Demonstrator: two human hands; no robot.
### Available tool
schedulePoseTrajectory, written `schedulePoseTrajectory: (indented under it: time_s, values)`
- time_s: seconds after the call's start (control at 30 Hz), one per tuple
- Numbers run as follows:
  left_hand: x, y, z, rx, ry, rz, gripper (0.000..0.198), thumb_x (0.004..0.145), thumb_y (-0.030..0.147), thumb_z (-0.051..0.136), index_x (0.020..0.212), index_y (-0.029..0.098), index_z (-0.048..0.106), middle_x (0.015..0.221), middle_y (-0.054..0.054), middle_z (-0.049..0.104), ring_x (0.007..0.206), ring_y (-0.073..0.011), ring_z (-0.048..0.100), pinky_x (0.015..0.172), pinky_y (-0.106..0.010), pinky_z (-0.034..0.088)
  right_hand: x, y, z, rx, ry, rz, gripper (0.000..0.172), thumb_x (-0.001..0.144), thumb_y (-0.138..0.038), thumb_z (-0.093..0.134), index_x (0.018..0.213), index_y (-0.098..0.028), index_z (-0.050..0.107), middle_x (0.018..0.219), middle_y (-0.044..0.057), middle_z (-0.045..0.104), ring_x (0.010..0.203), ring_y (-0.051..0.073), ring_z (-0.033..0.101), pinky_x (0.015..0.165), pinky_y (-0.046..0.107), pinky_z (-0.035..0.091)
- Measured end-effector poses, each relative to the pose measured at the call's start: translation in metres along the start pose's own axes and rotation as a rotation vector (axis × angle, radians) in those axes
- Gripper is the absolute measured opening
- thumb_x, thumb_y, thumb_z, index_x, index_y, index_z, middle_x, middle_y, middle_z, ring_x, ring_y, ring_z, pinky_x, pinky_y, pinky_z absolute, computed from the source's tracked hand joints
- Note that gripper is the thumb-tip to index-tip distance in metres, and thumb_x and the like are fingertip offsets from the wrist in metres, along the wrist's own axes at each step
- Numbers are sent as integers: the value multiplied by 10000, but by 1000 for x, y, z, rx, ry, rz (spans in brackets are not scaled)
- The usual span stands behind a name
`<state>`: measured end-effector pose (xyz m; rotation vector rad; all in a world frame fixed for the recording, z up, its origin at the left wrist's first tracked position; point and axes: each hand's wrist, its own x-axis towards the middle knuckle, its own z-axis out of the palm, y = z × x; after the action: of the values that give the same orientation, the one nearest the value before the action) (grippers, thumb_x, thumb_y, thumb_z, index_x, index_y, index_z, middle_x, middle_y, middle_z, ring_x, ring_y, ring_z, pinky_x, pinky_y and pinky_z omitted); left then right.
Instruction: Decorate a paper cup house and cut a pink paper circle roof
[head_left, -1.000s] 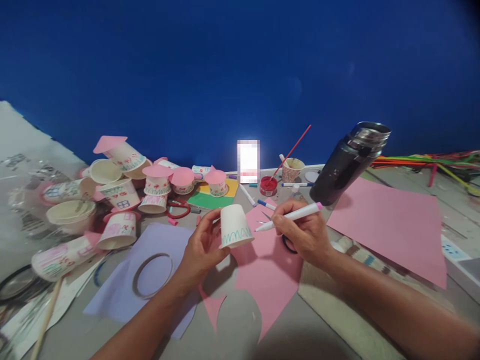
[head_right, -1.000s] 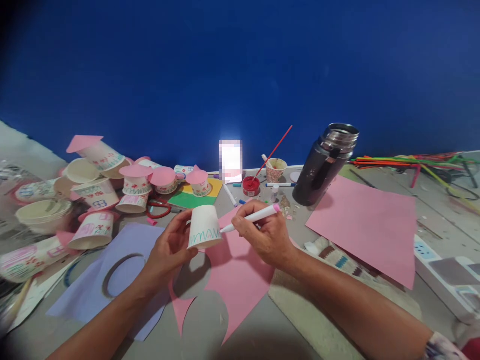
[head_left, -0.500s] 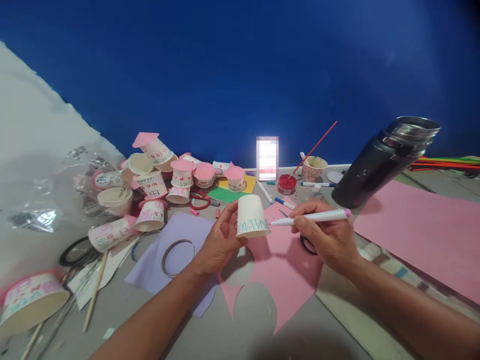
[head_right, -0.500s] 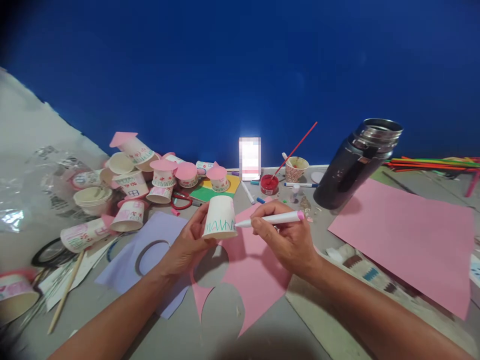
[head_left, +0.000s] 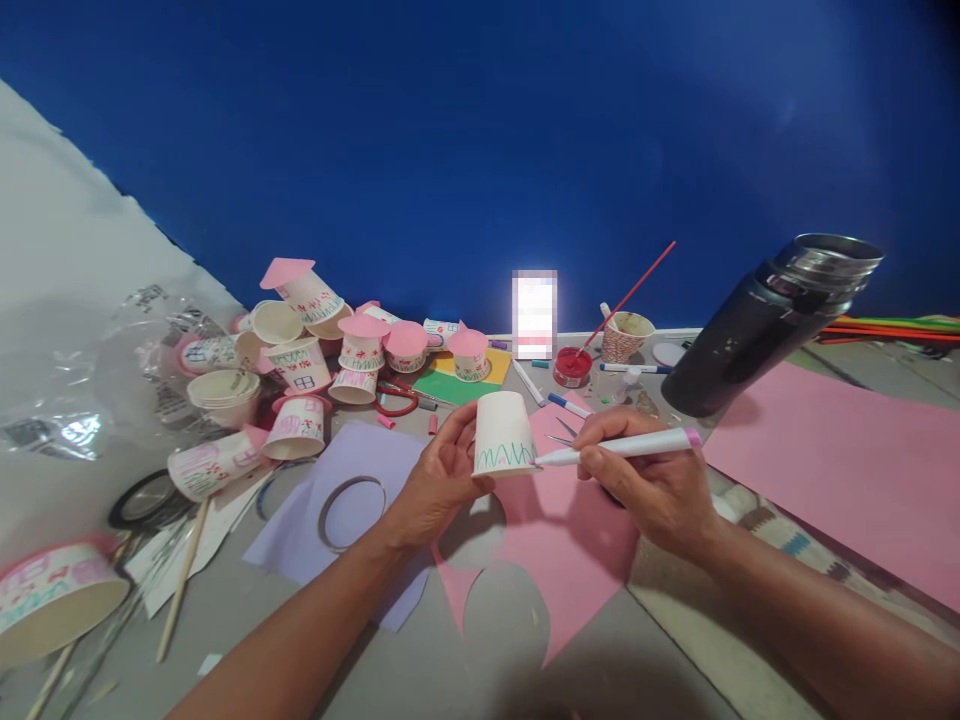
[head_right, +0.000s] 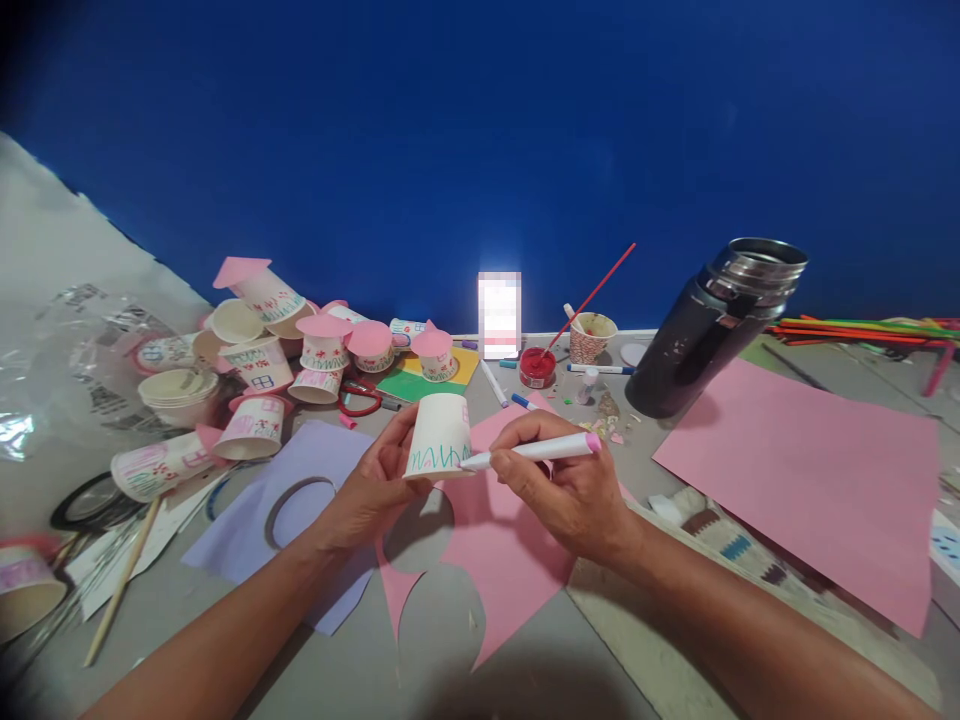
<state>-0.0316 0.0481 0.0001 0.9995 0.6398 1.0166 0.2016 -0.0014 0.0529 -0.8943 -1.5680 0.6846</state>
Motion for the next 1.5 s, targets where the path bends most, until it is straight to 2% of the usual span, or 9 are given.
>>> schedulePoseTrajectory:
  time_s: [0.3, 0.47, 0.67, 0.83, 1.07, 1.27, 1.37, 1.5]
  values:
    - [-1, 3, 1, 17, 11, -18, 922, 605, 226, 984, 1422, 308, 564, 1511, -87, 594, 1407, -313, 543, 1012, -326, 548, 4, 2, -2, 58, 70, 64, 113, 948, -249, 704, 843, -213, 723, 667, -20, 679, 576, 106, 581, 522, 210, 447]
    - [0, 3, -4, 67, 24, 24, 867, 617, 228, 963, 1393, 288, 581, 1558, -102, 542, 1403, -338, 546, 1028, -366, 545, 5, 4, -5, 62, 93, 84, 127, 961, -279, 696, 850, -222, 719, 666, -21, 686, 578, 109, 593, 515, 211, 441]
    - [0, 3, -6, 287, 27, 204, 746, 713, 240, 895, 1387, 268, 576, 1478, -114, 578, 1429, -338, 500, 1148, -457, 453, 8, 0, -2, 21, 89, 66, 112, 928, -233, 696, 819, -211, 713, 652, -19, 670, 557, 110, 583, 499, 215, 431]
    - [-4, 5, -2, 485, 33, 290, 732, 740, 197, 845, 1403, 289, 550, 1442, -102, 549, 1411, -317, 495, 1199, -486, 393, 4, 0, 0, 0, 44, 68, 113, 928, -216, 691, 817, -205, 707, 647, -16, 660, 545, 113, 570, 505, 227, 447]
    - [-8, 6, -3, 645, 46, 339, 735, 714, 234, 840, 1384, 297, 546, 1375, -91, 494, 1351, -319, 506, 1179, -494, 414, -1, 1, 0, -110, 14, -21, 107, 912, -214, 705, 809, -200, 729, 696, 16, 706, 491, 116, 550, 445, 238, 415]
    - [-11, 8, -2, 848, 47, 444, 773, 682, 211, 848, 1388, 296, 544, 1322, -101, 494, 1312, -340, 489, 1141, -529, 441, -3, 2, 2, -184, -43, -71, 82, 915, -205, 689, 849, -210, 737, 714, 32, 741, 537, 153, 623, 487, 270, 481]
    - [-12, 10, 0, 922, 34, 454, 784, 681, 199, 842, 1395, 283, 528, 1317, -106, 493, 1303, -344, 488, 1119, -533, 456, -4, 3, 3, -198, -86, -86, 73, 919, -201, 686, 867, -211, 736, 741, 38, 759, 536, 151, 624, 483, 277, 471]
    - [-12, 9, -1, 940, 22, 459, 787, 690, 202, 828, 1402, 283, 505, 1329, -107, 479, 1314, -346, 481, 1118, -533, 450, -3, 2, 2, -203, -73, -102, 94, 915, -184, 675, 838, -209, 723, 724, 30, 744, 579, 158, 651, 519, 280, 495]
